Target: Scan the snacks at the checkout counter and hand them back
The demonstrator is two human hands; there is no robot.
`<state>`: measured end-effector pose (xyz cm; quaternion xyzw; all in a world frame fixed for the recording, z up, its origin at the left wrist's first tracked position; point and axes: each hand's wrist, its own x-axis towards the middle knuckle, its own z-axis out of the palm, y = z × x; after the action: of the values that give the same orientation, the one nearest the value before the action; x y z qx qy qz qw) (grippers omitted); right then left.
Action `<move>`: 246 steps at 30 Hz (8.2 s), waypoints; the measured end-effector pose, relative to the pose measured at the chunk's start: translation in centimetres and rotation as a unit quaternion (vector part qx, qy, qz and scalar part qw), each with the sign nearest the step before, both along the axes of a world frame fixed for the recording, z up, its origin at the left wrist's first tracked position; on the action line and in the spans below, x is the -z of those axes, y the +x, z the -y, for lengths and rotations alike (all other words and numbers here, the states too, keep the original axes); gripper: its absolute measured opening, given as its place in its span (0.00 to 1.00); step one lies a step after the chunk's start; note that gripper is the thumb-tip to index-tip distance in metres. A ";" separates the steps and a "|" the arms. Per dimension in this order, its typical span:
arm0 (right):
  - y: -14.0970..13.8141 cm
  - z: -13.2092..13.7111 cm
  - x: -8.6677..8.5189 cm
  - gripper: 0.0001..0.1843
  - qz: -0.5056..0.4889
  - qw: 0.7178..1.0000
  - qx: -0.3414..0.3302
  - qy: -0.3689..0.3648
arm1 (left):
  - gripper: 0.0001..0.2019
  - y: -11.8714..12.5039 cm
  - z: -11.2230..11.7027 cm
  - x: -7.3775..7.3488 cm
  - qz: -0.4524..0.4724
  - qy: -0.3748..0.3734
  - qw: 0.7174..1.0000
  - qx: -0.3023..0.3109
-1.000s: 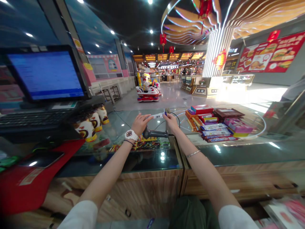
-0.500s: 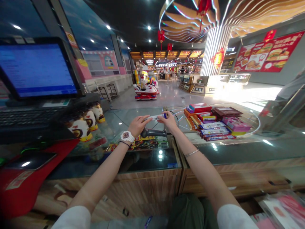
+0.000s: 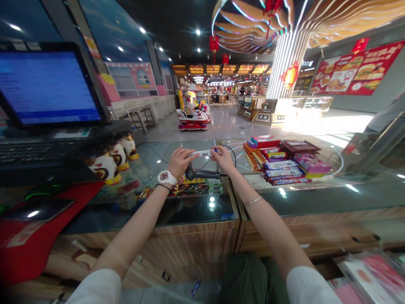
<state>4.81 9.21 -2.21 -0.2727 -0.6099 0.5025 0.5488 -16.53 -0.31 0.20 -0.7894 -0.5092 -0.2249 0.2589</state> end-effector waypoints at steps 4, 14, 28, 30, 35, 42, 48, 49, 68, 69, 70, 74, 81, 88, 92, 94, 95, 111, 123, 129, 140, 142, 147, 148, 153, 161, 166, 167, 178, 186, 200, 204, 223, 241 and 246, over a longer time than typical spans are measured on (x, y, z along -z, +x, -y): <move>1.4 -0.7 -0.4 0.22 0.117 0.976 0.076 0.166 | 0.24 -0.9 -0.1 -0.2 0.027 0.006 0.999 -0.037; 1.4 2.2 2.3 0.54 0.421 0.845 -0.066 0.323 | 0.21 -2.2 -0.9 0.5 0.056 0.011 0.995 -0.084; -0.1 3.5 2.8 0.34 0.510 0.785 -0.089 0.338 | 0.20 -2.8 -1.4 1.1 0.062 -0.008 0.993 -0.102; 0.0 3.7 2.6 0.35 0.505 0.788 -0.084 0.343 | 0.20 -2.8 -1.4 1.2 0.068 -0.008 0.992 -0.106; 0.3 3.8 2.0 0.37 0.463 0.803 -0.054 0.372 | 0.19 -3.0 -1.6 1.2 0.106 -0.002 0.987 -0.120; 0.9 4.2 0.6 0.34 0.417 0.821 0.049 0.386 | 0.18 -3.3 -1.8 1.5 0.141 0.027 0.981 -0.128; 1.5 4.7 -0.5 0.22 0.424 0.842 0.124 0.309 | 0.18 -3.2 -1.6 1.4 0.140 0.033 0.980 -0.137; 1.5 4.7 -0.6 0.21 0.432 0.842 0.132 0.294 | 0.18 -3.2 -1.6 1.4 0.139 0.033 0.980 -0.140; 1.6 4.5 -0.9 0.25 0.476 0.833 0.179 0.218 | 0.18 -3.0 -1.5 1.5 0.126 0.010 0.980 -0.155; 1.6 4.4 -0.9 0.25 0.477 0.833 0.178 0.217 | 0.18 -3.0 -1.5 1.5 0.126 0.010 0.980 -0.155; 1.6 4.4 -0.8 0.25 0.477 0.834 0.176 0.217 | 0.18 -3.0 -1.5 1.5 0.125 0.010 0.980 -0.156; 1.6 4.3 -0.6 0.23 0.464 0.845 0.143 0.226 | 0.18 -3.0 -1.6 1.6 0.122 0.012 0.980 -0.158; 1.1 3.5 0.9 0.23 0.412 0.871 0.029 0.265 | 0.19 -3.0 -1.4 1.4 0.115 0.010 0.983 -0.141; 0.8 2.4 2.3 0.24 0.418 0.856 -0.043 0.300 | 0.21 -3.1 -1.1 1.2 0.108 0.008 0.985 -0.133; 0.6 2.2 2.9 0.24 0.445 0.843 -0.050 0.298 | 0.22 -3.0 -1.0 1.2 0.091 0.002 0.988 -0.128; 0.5 2.3 3.1 0.24 0.455 0.838 -0.048 0.296 | 0.22 -2.8 -0.8 1.1 0.081 -0.001 0.988 -0.128; 0.5 2.3 3.1 0.24 0.459 0.837 -0.046 0.295 | 0.22 -2.7 -0.7 1.1 0.077 -0.003 0.989 -0.127; 8.6 5.3 -0.8 0.23 0.373 0.835 0.162 0.371 | 0.14 6.2 -0.5 -0.6 0.060 0.012 0.998 0.000; 21.3 5.4 2.3 0.28 0.426 0.792 0.289 0.327 | 0.12 22.6 -5.7 0.3 0.042 -0.054 0.987 0.144; 26.1 3.7 3.9 0.29 0.440 0.779 0.334 0.295 | 0.12 28.5 -8.4 1.5 0.069 -0.091 0.978 0.171; 27.8 1.1 5.8 0.30 0.456 0.784 0.358 0.224 | 0.13 32.8 -11.2 2.0 0.128 -0.124 0.975 0.136; 27.6 1.0 5.9 0.29 0.462 0.786 0.349 0.217 | 0.13 32.9 -11.3 2.4 0.133 -0.128 0.973 0.138; 27.4 1.0 6.1 0.27 0.478 0.788 0.339 0.191 | 0.13 32.9 -11.4 2.9 0.121 -0.132 0.973 0.145; 27.3 1.0 6.1 0.26 0.481 0.787 0.339 0.188 | 0.13 32.9 -11.3 3.0 0.118 -0.135 0.973 0.145; 27.2 0.8 6.3 0.26 0.501 0.779 0.336 0.174 | 0.14 33.1 -10.9 3.0 0.106 -0.139 0.976 0.130; 27.5 0.4 6.7 0.28 0.508 0.771 0.340 0.180 | 0.18 33.0 -9.9 3.2 0.087 -0.104 0.985 0.106; 27.5 0.6 6.6 0.29 0.508 0.767 0.344 0.189 | 0.19 32.6 -9.4 2.9 0.081 -0.107 0.987 0.090; 27.4 0.8 6.5 0.29 0.509 0.765 0.344 0.194 | 0.20 32.4 -9.2 2.8 0.080 -0.107 0.987 0.084; 23.1 3.4 3.2 0.32 0.491 0.771 0.293 0.281 | 0.22 24.8 -3.9 -0.3 0.049 -0.061 0.995 0.055; 12.1 4.9 0.6 0.36 0.405 0.825 0.176 0.353 | 0.23 14.6 1.2 -1.1 0.071 -0.030 0.996 -0.040; -9.6 9.8 -0.4 0.37 0.310 0.864 -0.038 0.395 | 0.23 -3.9 11.0 -0.5 0.169 0.053 0.954 -0.242; -15.4 10.9 -0.2 0.38 0.282 0.876 -0.077 0.383 | 0.23 -8.6 13.3 -0.8 0.216 0.130 0.917 -0.308; -33.4 12.7 2.9 0.52 0.209 0.907 -0.141 0.337 | 0.34 -17.7 14.3 3.6 0.280 0.137 0.822 -0.477; -31.7 12.4 3.7 0.55 0.158 0.923 -0.196 0.290 | 0.43 -17.3 14.7 3.4 0.300 0.091 0.867 -0.388; -26.8 12.2 1.3 0.53 0.159 0.919 -0.181 0.313 | 0.45 -15.2 13.7 2.7 0.312 0.099 0.889 -0.322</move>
<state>-21.96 -3.00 -3.53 -0.0484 -0.8542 0.3264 0.4019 -31.71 -14.06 -2.53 -0.4419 -0.7649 -0.4128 0.2217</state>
